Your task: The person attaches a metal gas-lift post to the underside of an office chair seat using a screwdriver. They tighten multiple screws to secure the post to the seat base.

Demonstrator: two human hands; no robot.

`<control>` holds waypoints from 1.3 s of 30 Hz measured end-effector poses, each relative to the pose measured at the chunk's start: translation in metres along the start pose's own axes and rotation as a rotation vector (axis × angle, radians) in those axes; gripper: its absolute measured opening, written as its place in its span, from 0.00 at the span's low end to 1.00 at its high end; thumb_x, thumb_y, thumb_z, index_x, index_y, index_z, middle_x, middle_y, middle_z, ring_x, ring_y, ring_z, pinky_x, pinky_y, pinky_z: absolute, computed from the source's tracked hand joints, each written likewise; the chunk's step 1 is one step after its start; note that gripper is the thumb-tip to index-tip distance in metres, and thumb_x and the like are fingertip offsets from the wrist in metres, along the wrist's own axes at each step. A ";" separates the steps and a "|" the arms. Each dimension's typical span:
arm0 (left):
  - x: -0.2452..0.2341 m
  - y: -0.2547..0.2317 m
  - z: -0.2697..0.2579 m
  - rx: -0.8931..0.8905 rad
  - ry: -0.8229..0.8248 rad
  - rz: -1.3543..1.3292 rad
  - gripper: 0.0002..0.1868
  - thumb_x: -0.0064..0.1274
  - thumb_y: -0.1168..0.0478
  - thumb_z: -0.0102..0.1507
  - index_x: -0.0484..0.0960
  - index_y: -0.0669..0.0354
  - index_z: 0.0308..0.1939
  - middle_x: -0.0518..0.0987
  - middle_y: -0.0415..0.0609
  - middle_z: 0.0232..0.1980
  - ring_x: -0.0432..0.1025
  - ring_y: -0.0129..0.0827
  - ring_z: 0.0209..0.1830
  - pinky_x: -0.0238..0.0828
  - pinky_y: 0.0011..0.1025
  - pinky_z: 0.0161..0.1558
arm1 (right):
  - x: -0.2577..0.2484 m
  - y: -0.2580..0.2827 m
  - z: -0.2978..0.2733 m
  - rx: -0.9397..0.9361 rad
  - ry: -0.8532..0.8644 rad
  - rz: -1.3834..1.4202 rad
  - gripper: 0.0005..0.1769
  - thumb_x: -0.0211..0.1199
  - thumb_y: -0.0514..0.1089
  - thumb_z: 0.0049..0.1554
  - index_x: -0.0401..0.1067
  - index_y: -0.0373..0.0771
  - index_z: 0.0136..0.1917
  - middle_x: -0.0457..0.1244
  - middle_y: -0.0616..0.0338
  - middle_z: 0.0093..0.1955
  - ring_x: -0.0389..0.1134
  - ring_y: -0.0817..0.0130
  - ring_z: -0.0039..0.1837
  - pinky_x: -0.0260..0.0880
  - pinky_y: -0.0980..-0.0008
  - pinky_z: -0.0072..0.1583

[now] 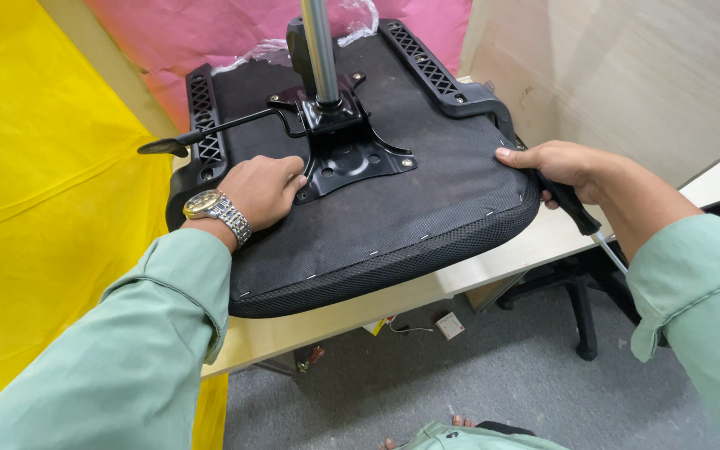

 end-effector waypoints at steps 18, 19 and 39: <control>0.000 -0.132 0.055 0.177 -0.267 -0.194 0.11 0.53 0.52 0.66 0.79 0.56 0.37 0.81 0.53 0.36 0.76 0.52 0.40 0.70 0.48 0.40 | -0.016 -0.090 0.031 0.162 -0.061 0.460 0.10 0.58 0.49 0.62 0.71 0.42 0.42 0.59 0.64 0.33 0.54 0.77 0.30 0.56 0.75 0.32; 0.008 -0.151 0.065 0.232 -0.237 -0.232 0.11 0.53 0.52 0.65 0.80 0.55 0.38 0.80 0.53 0.36 0.75 0.51 0.40 0.70 0.48 0.41 | -0.019 -0.098 0.035 0.182 -0.076 0.441 0.09 0.60 0.48 0.61 0.72 0.42 0.43 0.59 0.65 0.33 0.54 0.77 0.30 0.56 0.75 0.32; 0.154 -0.248 0.282 0.218 0.324 0.145 0.10 0.58 0.52 0.59 0.87 0.51 0.36 0.84 0.51 0.40 0.78 0.46 0.45 0.67 0.46 0.56 | -0.043 -0.104 0.169 0.042 0.093 0.051 0.08 0.62 0.40 0.57 0.73 0.33 0.48 0.62 0.47 0.34 0.63 0.61 0.28 0.63 0.60 0.30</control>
Point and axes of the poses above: each hand's wrist, its own z-axis towards the middle knuckle, its own x-axis out of the palm, y = z × x, the point moved 5 cm from there along z, towards the middle knuckle
